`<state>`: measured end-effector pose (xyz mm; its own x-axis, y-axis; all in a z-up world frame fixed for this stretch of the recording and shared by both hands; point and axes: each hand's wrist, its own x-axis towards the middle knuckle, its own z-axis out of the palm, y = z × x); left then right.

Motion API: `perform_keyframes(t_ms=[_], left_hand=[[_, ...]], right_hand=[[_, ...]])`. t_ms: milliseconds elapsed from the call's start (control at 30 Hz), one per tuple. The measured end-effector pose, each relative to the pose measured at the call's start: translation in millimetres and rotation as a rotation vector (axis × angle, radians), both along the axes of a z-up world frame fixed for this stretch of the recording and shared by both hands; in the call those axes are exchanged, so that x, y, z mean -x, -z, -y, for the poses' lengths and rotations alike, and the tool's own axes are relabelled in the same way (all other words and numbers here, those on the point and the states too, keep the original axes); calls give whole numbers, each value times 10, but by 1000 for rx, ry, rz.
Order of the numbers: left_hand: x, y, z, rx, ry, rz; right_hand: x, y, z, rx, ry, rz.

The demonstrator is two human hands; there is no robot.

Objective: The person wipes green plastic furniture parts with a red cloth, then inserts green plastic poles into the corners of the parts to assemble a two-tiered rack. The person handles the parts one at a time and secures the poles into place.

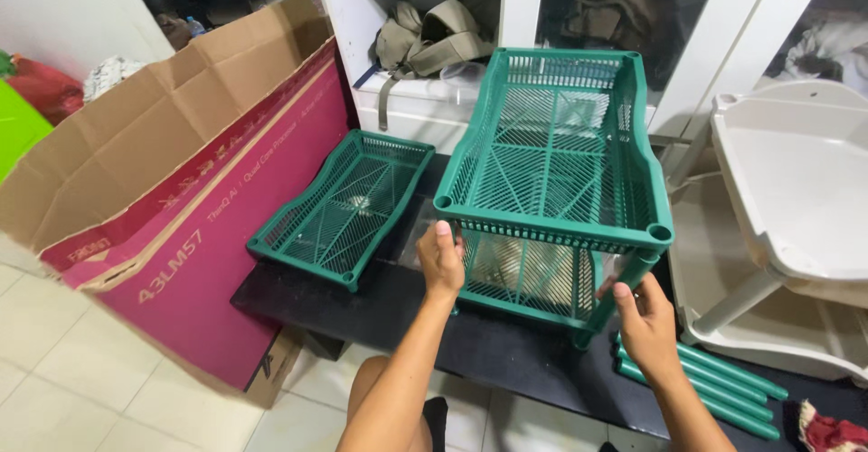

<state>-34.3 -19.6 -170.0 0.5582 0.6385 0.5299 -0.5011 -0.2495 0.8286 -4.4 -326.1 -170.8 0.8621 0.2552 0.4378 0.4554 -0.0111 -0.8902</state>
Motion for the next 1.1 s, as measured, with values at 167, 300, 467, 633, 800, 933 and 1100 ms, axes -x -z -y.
perform_keyframes(t_ms=[167,300,467,633,800,933,1100], left_hand=[[-159,56,0,21,82,63],[-139,-78,-42,-4,51,53],[152,-806,113,-396,-336,365],[100,-1695,579,-821,-24,110],[-334,-2293,1256,-984,346,-906],[-388,-2363,1611,-1086,387,-1046],[-548,-2242,1901,-1029,302,-1129]], right_hand=[[-122,70,-65,-79,-39,27],[-153,178,-166,-151,-45,-3],[-233,90,-155,-202,-112,-33],[-294,107,-123,-258,-147,-94],[-302,144,-196,-220,-93,-14],[-328,171,-254,-324,-140,-74],[-308,212,-292,-272,-116,-70]])
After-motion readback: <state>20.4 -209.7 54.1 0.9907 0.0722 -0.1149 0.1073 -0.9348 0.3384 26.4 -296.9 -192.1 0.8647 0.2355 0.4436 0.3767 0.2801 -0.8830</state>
